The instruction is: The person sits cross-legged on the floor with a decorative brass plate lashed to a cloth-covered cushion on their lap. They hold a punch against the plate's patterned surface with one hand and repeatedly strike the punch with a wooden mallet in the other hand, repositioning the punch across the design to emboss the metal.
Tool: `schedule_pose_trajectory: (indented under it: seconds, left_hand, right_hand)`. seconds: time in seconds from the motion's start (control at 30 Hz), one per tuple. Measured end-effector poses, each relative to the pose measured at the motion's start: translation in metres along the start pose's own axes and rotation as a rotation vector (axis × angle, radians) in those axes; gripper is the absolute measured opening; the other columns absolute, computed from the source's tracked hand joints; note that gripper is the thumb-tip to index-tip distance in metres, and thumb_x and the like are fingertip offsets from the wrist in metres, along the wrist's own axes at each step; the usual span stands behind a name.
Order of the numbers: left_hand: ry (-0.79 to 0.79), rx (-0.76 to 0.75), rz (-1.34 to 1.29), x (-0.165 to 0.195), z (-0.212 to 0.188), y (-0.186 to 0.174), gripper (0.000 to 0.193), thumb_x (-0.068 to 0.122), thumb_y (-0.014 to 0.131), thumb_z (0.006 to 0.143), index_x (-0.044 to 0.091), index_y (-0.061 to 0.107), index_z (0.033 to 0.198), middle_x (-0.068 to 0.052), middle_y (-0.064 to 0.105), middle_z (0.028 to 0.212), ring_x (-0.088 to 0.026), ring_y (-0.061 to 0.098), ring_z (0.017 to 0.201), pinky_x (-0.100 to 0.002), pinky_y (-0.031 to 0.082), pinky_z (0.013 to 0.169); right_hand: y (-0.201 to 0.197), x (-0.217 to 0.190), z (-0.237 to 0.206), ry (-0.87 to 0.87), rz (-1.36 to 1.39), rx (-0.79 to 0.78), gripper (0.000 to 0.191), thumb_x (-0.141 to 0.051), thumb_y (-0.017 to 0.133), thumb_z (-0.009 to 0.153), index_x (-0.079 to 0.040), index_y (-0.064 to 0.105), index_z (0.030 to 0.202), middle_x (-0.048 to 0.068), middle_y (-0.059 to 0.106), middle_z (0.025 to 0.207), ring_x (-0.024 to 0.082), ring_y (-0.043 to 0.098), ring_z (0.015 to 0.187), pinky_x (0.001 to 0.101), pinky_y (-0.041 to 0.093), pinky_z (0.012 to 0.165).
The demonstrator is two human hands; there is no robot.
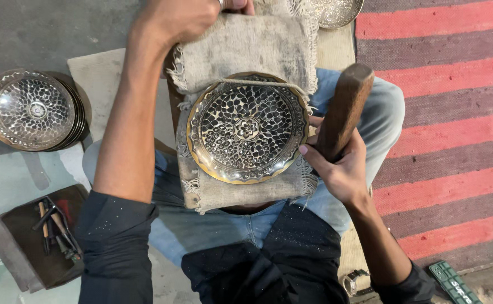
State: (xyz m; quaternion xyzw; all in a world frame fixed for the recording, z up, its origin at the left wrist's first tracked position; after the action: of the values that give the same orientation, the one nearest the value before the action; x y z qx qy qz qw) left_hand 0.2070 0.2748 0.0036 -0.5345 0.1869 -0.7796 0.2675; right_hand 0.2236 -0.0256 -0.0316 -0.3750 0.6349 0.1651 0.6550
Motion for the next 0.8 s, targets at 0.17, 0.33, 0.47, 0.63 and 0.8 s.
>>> schedule_pose_trajectory:
  seconds: [0.17,0.33,0.47,0.63,0.8]
  left_hand:
    - [-0.183,0.070,-0.061,-0.006,-0.009,-0.003,0.033,-0.013,0.052,0.094,0.006,0.077,0.103,-0.007,0.079,0.100,-0.017,0.074,0.089,-0.033,0.061,0.082]
    - [-0.130,0.133,-0.169,0.000,-0.009,-0.008,0.013,-0.009,0.059,0.104,0.000,0.068,0.100,-0.008,0.077,0.097,-0.014,0.077,0.099,-0.032,0.061,0.085]
    - [-0.163,0.104,-0.270,0.009,-0.009,-0.004,0.018,-0.016,0.058,0.101,-0.003,0.068,0.107,-0.008,0.078,0.101,-0.018,0.076,0.099,-0.033,0.058,0.086]
    - [-0.234,0.173,-0.390,0.020,-0.013,-0.009,0.027,-0.020,0.054,0.090,-0.002,0.053,0.110,-0.007,0.065,0.103,-0.017,0.076,0.099,-0.029,0.064,0.086]
    - [-0.098,0.144,-0.265,0.034,-0.016,-0.012,0.023,-0.019,0.057,0.099,-0.004,0.057,0.116,-0.014,0.074,0.103,-0.023,0.079,0.108,-0.035,0.065,0.095]
  right_hand:
    - [-0.001,0.001,-0.001,-0.021,-0.014,0.037,0.046,0.002,0.079,0.087,0.004,0.062,0.130,0.000,0.068,0.091,0.005,0.063,0.082,0.0204,0.052,0.076]
    - [0.000,0.003,-0.003,-0.022,-0.014,0.052,0.045,0.002,0.078,0.088,0.003,0.063,0.130,-0.001,0.069,0.090,0.005,0.063,0.080,0.0199,0.051,0.074]
    - [0.001,-0.002,-0.008,-0.053,-0.047,0.075,0.045,0.002,0.078,0.088,0.001,0.064,0.130,0.000,0.068,0.091,0.005,0.062,0.080,0.0203,0.051,0.073]
    - [0.008,-0.009,-0.012,-0.096,-0.054,0.029,0.046,-0.001,0.078,0.088,-0.001,0.063,0.132,-0.001,0.070,0.086,0.005,0.062,0.072,0.0203,0.050,0.066]
    - [0.011,-0.007,-0.011,-0.083,-0.027,0.018,0.045,0.000,0.077,0.089,-0.001,0.063,0.132,-0.001,0.069,0.088,0.006,0.064,0.077,0.0211,0.052,0.070]
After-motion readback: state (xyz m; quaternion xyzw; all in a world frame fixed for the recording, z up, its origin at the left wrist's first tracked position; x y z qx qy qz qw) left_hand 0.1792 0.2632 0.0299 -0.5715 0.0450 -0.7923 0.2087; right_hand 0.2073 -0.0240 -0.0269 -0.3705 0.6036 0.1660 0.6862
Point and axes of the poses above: each hand's wrist, its own z-axis towards the middle knuckle, its own y-axis out of the palm, x = y × z, the point moved 9 cm from there along z, towards the middle knuckle
